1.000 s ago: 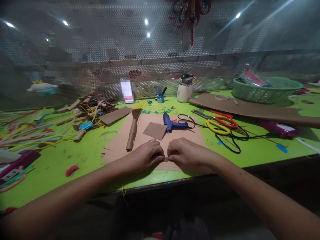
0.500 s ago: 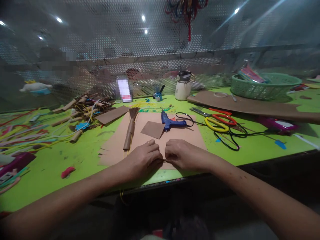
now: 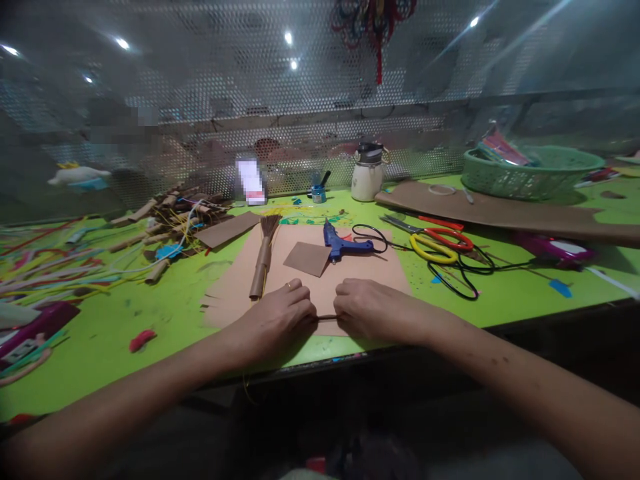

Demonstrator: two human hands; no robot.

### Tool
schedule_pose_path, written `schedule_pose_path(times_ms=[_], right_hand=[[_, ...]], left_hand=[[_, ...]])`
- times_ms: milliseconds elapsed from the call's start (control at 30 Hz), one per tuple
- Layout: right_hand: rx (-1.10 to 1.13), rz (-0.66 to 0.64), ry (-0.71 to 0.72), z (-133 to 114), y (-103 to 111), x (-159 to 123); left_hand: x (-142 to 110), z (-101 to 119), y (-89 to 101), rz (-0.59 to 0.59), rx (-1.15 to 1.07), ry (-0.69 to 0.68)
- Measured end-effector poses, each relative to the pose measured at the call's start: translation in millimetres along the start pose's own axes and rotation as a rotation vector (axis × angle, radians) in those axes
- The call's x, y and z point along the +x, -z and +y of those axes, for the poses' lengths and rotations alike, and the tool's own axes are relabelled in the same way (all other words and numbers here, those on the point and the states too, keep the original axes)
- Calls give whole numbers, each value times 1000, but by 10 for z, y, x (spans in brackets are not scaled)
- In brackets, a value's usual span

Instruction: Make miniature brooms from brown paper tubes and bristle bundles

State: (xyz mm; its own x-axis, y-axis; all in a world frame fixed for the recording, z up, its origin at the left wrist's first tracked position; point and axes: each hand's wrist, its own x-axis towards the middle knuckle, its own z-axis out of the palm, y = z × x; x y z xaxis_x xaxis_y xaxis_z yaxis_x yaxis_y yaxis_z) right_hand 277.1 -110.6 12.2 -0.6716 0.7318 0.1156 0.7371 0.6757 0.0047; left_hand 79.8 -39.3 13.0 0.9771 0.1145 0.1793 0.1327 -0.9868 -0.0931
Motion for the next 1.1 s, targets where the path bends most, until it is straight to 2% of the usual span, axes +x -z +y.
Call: schedule_pose_path(times_ms=[100,233,333,433,600,933,1100], right_hand=[[-139,-41,59,40,-110,-28],[-86,5,-16,89,-227,-112],[22,52,-122,70,-197,-180],[48,33,-163,12,-101,-223],[3,-15,-129,-83,-11,-253],[-255,31,-45,-192,-117,-317],[-386,5,-1,-244,-166,-337]], left_hand=[[-7,1,-2,3,10,-8],[-27,1,-8,6,36,-7],[-43,-6,10,2,56,-42],[-58,-11,46,2,97,-108],[-86,31,101,-29,185,-156],[-151,119,197,-139,211,-207],[-185,133,163,-148,206,-203]])
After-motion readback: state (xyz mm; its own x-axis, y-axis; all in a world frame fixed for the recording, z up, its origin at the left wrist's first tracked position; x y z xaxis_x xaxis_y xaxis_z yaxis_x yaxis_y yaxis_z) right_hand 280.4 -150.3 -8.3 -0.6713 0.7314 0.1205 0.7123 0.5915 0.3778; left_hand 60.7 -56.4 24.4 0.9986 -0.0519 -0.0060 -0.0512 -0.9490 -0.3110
